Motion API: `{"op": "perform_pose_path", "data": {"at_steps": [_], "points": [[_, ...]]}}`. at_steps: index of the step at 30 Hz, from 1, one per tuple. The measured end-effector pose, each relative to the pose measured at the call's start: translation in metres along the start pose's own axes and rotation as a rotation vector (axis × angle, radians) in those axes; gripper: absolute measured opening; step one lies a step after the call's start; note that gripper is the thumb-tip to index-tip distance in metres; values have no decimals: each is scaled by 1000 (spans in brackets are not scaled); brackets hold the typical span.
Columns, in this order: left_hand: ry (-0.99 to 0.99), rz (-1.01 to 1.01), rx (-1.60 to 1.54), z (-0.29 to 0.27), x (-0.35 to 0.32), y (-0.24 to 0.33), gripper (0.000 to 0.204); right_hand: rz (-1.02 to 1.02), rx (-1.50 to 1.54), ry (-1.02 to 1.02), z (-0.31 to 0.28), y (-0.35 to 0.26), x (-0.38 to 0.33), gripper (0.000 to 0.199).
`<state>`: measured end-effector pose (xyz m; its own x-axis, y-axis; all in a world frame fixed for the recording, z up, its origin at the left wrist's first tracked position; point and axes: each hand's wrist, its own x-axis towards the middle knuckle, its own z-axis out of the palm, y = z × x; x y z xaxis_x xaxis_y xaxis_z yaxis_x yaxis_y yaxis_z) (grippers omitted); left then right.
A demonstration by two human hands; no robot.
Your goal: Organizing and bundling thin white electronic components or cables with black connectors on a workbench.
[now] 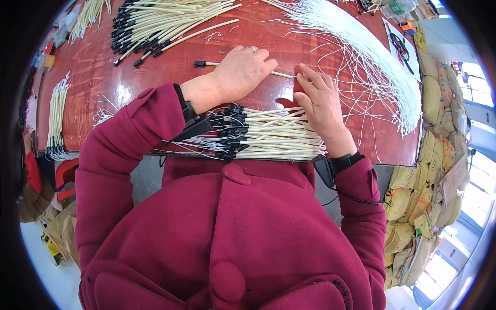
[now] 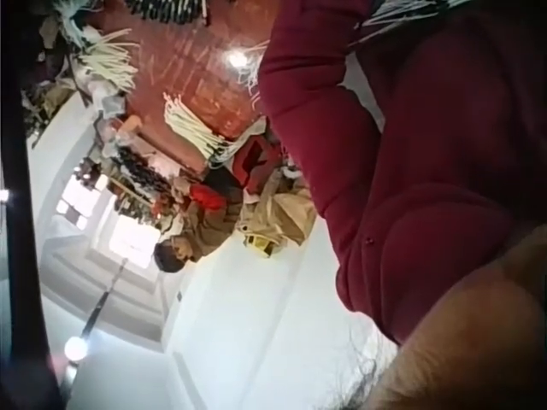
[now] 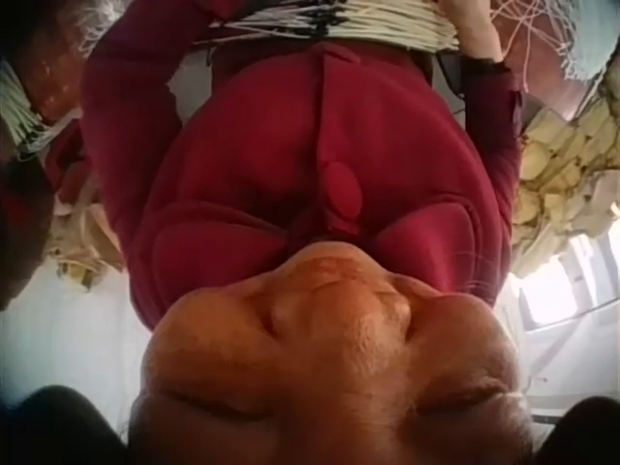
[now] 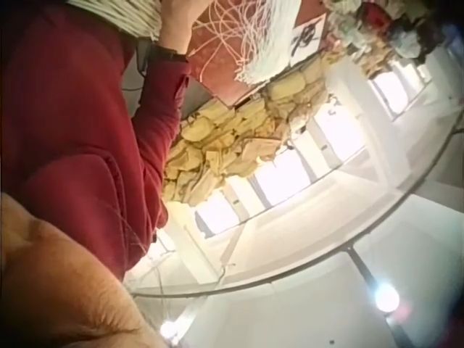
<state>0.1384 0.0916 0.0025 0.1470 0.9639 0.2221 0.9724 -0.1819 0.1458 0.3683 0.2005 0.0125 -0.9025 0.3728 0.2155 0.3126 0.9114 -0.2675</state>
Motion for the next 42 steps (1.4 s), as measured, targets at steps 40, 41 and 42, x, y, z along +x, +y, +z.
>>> {"op": "perform_pose_path", "data": {"at_steps": [40, 41, 42], "points": [[115, -359, -262, -40, -96, -69, 42, 18, 85, 38, -1, -29, 25, 47], [105, -369, -307, -38, -98, -70, 44, 0, 94, 46, 1, -35, 29, 47], [106, -367, -308, -37, -98, -70, 44, -19, 101, 53, 2, -39, 32, 47]]}}
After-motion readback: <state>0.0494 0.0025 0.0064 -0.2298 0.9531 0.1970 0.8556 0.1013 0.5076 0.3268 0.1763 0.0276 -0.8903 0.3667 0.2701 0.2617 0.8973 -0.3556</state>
